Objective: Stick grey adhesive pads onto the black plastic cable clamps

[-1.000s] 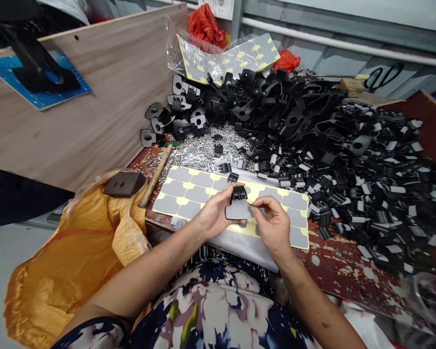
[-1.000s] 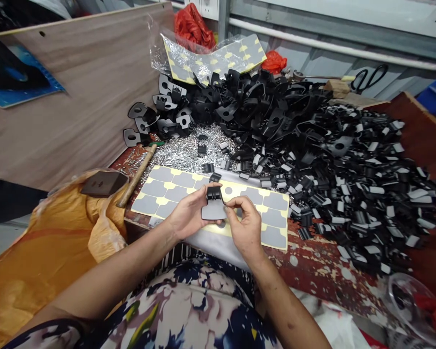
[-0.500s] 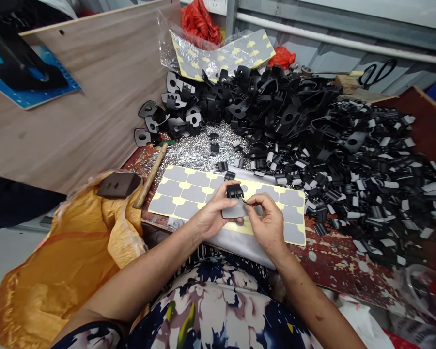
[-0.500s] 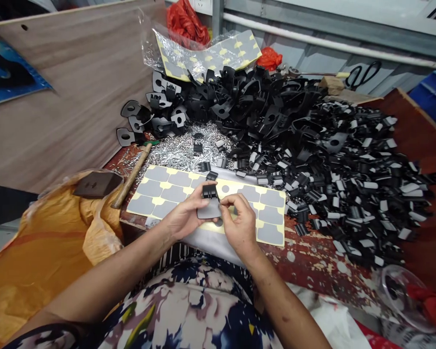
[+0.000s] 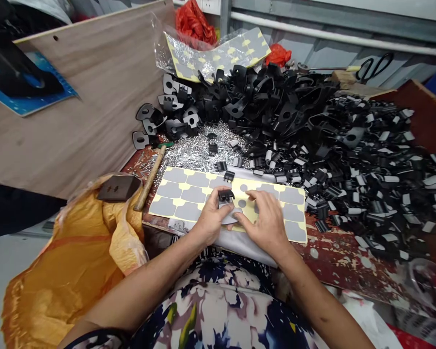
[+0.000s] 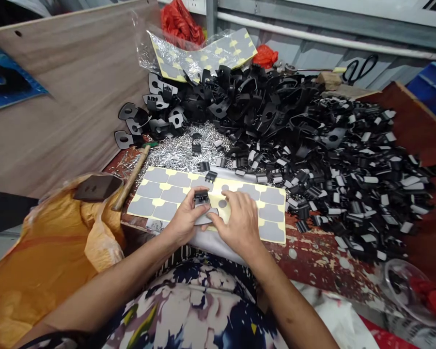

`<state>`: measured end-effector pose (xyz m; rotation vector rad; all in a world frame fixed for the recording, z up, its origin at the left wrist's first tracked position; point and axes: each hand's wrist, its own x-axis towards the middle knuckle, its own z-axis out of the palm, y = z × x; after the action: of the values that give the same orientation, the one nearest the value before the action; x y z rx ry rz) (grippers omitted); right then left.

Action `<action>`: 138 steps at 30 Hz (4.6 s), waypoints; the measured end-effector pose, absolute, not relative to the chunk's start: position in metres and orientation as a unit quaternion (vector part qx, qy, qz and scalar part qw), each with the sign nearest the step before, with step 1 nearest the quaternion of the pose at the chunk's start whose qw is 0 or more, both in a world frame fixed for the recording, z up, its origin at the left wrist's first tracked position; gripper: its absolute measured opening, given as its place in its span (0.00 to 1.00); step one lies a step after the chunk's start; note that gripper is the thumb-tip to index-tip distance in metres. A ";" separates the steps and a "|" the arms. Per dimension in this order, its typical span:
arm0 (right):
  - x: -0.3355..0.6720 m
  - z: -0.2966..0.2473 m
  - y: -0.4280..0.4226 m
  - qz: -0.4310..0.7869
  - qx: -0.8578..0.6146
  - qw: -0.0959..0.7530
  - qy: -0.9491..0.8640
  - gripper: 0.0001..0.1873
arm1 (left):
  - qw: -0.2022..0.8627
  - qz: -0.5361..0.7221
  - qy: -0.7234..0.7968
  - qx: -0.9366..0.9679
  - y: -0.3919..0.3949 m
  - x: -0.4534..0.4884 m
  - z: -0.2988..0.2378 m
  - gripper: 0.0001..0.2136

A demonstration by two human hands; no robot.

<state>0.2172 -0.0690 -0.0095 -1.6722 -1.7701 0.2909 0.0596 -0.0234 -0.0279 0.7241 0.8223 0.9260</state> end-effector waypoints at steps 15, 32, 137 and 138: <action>0.222 -0.012 -0.071 0.204 -0.563 0.457 -0.657 0.05 | 0.849 0.379 0.313 0.192 -0.041 0.047 0.006 0.14; 0.233 -0.045 -0.074 0.095 -0.652 0.245 -0.711 0.38 | 0.754 0.213 0.501 0.368 0.028 -0.018 0.055 0.11; 0.227 -0.023 -0.075 0.064 -0.577 0.456 -0.675 0.12 | 0.747 0.451 0.331 0.359 -0.020 0.085 -0.015 0.22; 0.225 -0.024 -0.077 0.023 -0.569 0.441 -0.694 0.14 | 0.720 0.475 0.339 0.375 -0.021 0.087 -0.019 0.21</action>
<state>0.2248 -0.0765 -0.0244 -1.4111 -1.7220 0.0573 0.0875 -0.0213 -0.0187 0.8282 0.7488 1.0502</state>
